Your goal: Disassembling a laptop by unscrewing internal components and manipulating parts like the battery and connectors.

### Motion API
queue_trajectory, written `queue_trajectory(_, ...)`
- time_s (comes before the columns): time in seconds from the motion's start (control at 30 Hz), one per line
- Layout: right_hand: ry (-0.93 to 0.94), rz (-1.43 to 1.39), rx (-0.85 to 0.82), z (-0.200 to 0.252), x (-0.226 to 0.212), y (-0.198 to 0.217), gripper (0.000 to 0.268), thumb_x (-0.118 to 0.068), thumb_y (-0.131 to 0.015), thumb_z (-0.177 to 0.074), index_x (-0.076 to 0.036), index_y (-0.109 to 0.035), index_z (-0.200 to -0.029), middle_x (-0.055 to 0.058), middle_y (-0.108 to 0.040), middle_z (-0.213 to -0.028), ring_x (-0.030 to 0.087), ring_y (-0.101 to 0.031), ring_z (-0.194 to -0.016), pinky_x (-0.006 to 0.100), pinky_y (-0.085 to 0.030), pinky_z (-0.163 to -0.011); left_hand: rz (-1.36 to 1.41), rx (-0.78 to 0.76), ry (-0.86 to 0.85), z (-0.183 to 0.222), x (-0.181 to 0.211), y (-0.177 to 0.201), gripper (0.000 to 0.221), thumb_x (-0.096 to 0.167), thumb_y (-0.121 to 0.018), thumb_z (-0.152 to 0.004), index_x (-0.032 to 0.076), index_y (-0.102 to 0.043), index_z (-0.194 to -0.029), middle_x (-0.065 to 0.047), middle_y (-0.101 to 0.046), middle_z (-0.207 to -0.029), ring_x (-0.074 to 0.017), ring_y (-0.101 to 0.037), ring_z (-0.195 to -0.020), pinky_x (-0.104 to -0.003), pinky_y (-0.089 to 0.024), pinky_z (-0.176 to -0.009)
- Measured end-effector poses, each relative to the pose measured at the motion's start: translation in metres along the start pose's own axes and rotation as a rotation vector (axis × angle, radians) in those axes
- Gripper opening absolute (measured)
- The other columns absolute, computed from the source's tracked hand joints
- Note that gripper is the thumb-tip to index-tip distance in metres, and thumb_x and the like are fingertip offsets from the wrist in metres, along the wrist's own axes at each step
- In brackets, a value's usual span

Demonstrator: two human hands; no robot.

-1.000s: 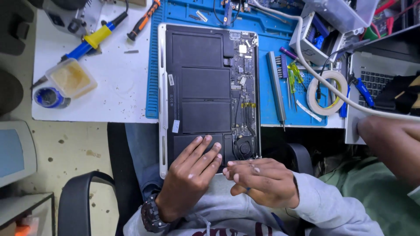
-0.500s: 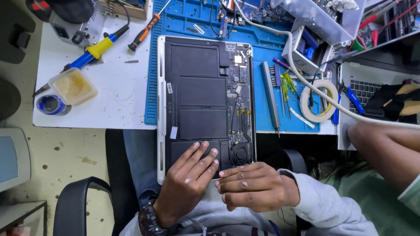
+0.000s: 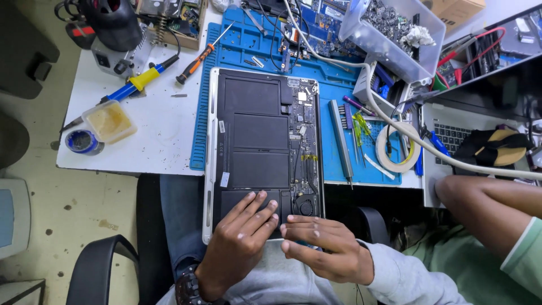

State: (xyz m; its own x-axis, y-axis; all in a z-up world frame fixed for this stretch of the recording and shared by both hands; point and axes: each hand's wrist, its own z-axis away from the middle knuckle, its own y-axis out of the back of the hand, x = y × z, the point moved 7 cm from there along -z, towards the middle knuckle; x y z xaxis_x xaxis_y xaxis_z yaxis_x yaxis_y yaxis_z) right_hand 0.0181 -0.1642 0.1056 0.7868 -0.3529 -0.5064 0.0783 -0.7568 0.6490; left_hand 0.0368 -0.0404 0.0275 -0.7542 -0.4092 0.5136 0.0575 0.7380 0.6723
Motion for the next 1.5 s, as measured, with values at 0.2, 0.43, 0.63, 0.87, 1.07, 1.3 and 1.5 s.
queue_trajectory(0.2,0.092,-0.447,-0.317,-0.013,0.01,0.002,0.039,-0.012,-0.032,-0.114,0.006,-0.066,-0.12,0.028,-0.07,-0.123,0.043,-0.076,-0.112,0.057,-0.061,-0.108,0.01,-0.027,0.015,0.0,-0.001,-0.002,0.023,-0.006,-0.058,-0.094,-0.004,-0.076,-0.109,-0.022,-0.072,-0.124,-0.0441,-0.065,-0.123,-0.055,-0.049,-0.109)
queue_trajectory(0.43,0.095,-0.336,-0.121,-0.013,0.014,0.004,0.013,-0.003,-0.06,-0.103,0.007,-0.068,-0.101,0.024,-0.075,-0.101,0.035,-0.081,-0.089,0.047,-0.069,-0.093,0.007,-0.002,0.021,-0.002,-0.001,-0.002,0.019,-0.006,-0.063,-0.094,-0.004,-0.077,-0.107,-0.022,-0.074,-0.121,-0.0434,-0.067,-0.12,-0.055,-0.051,-0.107)
queue_trajectory(0.63,0.006,-0.018,0.001,0.006,0.0,0.001,0.019,-0.002,-0.075,-0.093,0.007,-0.066,-0.107,0.023,-0.077,-0.102,0.03,-0.082,-0.092,0.047,-0.069,-0.096,-0.004,0.004,0.025,0.002,0.0,-0.003,0.019,-0.003,-0.063,-0.094,-0.003,-0.076,-0.108,-0.021,-0.073,-0.123,-0.0422,-0.066,-0.122,-0.054,-0.05,-0.109)
queue_trajectory(0.87,0.035,-0.102,-0.064,-0.009,0.001,0.003,0.02,-0.008,-0.058,-0.105,0.002,-0.063,-0.122,0.023,-0.072,-0.11,0.037,-0.077,-0.099,0.053,-0.065,-0.1,0.015,0.007,0.031,0.002,-0.002,-0.004,0.025,-0.006,-0.058,-0.092,-0.005,-0.075,-0.111,-0.021,-0.073,-0.123,-0.0426,-0.065,-0.122,-0.054,-0.048,-0.11)
queue_trajectory(1.07,-0.002,-0.466,-0.222,-0.007,0.021,0.0,0.026,-0.007,-0.042,-0.112,0.002,-0.065,-0.12,0.023,-0.072,-0.119,0.038,-0.077,-0.107,0.055,-0.062,-0.103,0.032,-0.007,0.038,0.0,-0.002,-0.005,0.026,-0.009,-0.061,-0.088,-0.005,-0.077,-0.108,-0.023,-0.073,-0.123,-0.0442,-0.065,-0.122,-0.056,-0.049,-0.11)
queue_trajectory(1.3,0.012,-0.264,-0.031,-0.017,0.016,0.007,0.013,-0.005,-0.059,-0.102,0.007,-0.063,-0.101,0.023,-0.074,-0.092,0.032,-0.079,-0.083,0.048,-0.071,-0.087,0.008,0.021,0.039,-0.002,-0.002,-0.002,0.021,-0.006,-0.061,-0.093,-0.004,-0.077,-0.106,-0.022,-0.074,-0.12,-0.0429,-0.068,-0.119,-0.055,-0.051,-0.107)
queue_trajectory(1.5,-0.017,0.011,0.026,0.016,-0.001,0.002,0.031,-0.002,-0.077,-0.094,0.005,-0.06,-0.118,0.021,-0.077,-0.102,0.029,-0.082,-0.093,0.048,-0.071,-0.092,0.016,0.0,0.054,0.002,-0.003,-0.007,0.024,-0.008,-0.065,-0.089,-0.002,-0.077,-0.109,-0.021,-0.073,-0.123,-0.0424,-0.066,-0.122,-0.054,-0.049,-0.109)
